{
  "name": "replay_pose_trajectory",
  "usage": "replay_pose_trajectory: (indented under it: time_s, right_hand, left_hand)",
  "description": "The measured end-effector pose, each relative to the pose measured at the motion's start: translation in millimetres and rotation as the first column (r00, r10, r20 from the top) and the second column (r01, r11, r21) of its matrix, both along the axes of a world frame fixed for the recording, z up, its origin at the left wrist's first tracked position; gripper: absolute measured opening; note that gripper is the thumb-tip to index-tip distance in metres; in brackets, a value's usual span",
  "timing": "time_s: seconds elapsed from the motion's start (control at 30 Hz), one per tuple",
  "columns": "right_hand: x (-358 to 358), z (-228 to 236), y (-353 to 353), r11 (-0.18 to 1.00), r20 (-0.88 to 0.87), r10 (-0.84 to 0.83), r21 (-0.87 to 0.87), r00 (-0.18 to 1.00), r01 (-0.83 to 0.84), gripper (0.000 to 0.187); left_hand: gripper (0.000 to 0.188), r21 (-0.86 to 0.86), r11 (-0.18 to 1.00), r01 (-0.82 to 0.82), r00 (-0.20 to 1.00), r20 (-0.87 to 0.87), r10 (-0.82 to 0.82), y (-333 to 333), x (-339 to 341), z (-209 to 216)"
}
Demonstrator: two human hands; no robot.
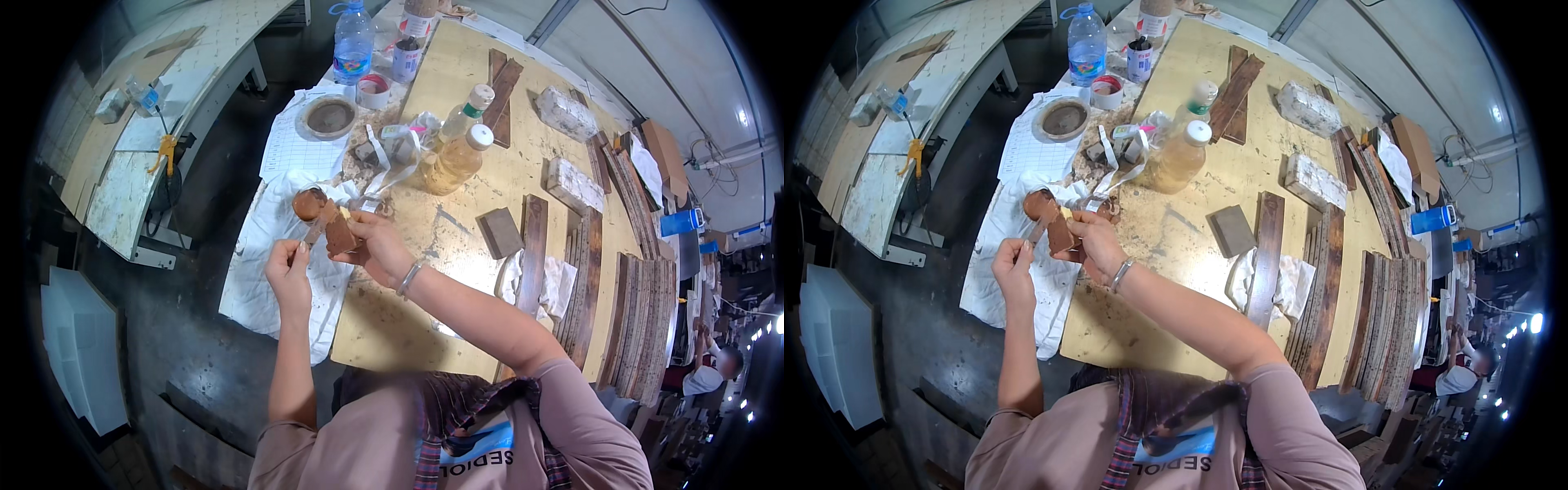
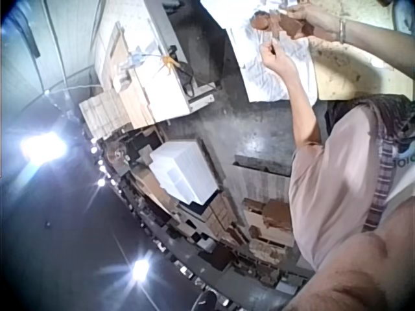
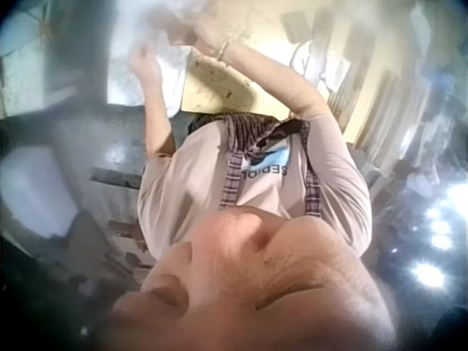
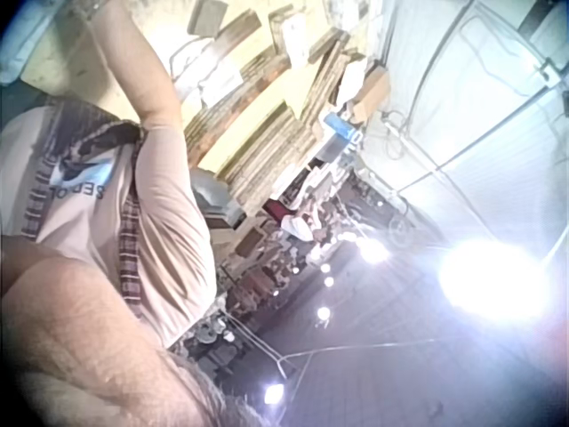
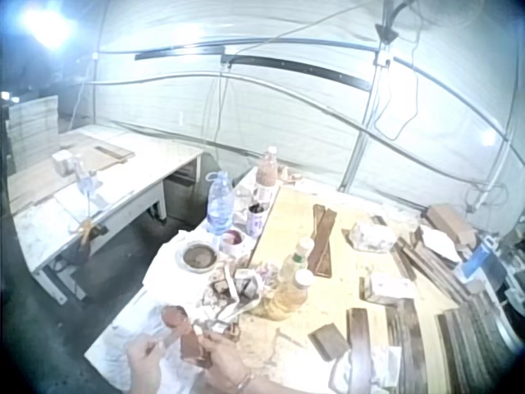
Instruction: The person wipes down wooden planks with a cloth and then applies a finish using a small sponge-like block.
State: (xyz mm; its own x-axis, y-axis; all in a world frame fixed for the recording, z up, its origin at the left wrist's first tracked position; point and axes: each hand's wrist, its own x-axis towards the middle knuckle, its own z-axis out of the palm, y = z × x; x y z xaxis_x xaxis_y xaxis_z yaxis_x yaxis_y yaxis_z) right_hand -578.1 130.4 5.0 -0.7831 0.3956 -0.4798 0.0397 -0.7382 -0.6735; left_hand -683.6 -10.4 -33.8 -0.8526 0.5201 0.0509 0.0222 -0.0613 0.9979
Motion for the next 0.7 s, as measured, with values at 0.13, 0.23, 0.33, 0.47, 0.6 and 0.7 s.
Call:
replay_pose_trajectory:
  time_s: [0.13,0.23,0.33,0.47,0.6,0.7]
  right_hand:
    - [7,7,-1,0.997,0.018,0.071,0.007,0.997,-0.071,0.024]
    - [15,1,1,0.996,-0.043,0.089,-0.024,0.995,-0.09,0.027]
    - [26,2,3,0.995,-0.095,0.05,-0.086,0.994,-0.059,0.024]
    - [42,19,-1,0.995,-0.112,0.022,-0.096,0.993,-0.033,0.027]
    - [66,26,-4,0.986,-0.171,-0.06,-0.161,0.983,0.032,0.029]
    - [87,21,-10,0.969,-0.231,-0.114,-0.242,0.966,0.057,0.031]
  left_hand:
    - [0.01,-0.088,0.994,-0.071,0.997,-0.023,0.069,7,-25,-17]
    - [0.01,-0.097,0.994,-0.042,0.999,0.003,0.042,14,-38,-25]
    - [0.01,-0.124,0.992,0.006,0.999,0.036,-0.001,19,-43,-31]
    - [0.011,-0.343,0.939,0.011,0.997,-0.064,-0.035,15,-48,-31]
    - [0.019,-0.377,0.884,-0.277,0.894,-0.439,0.093,4,-22,-4]
    - [0.023,-0.119,0.977,0.179,0.982,0.089,-0.169,-7,17,9]
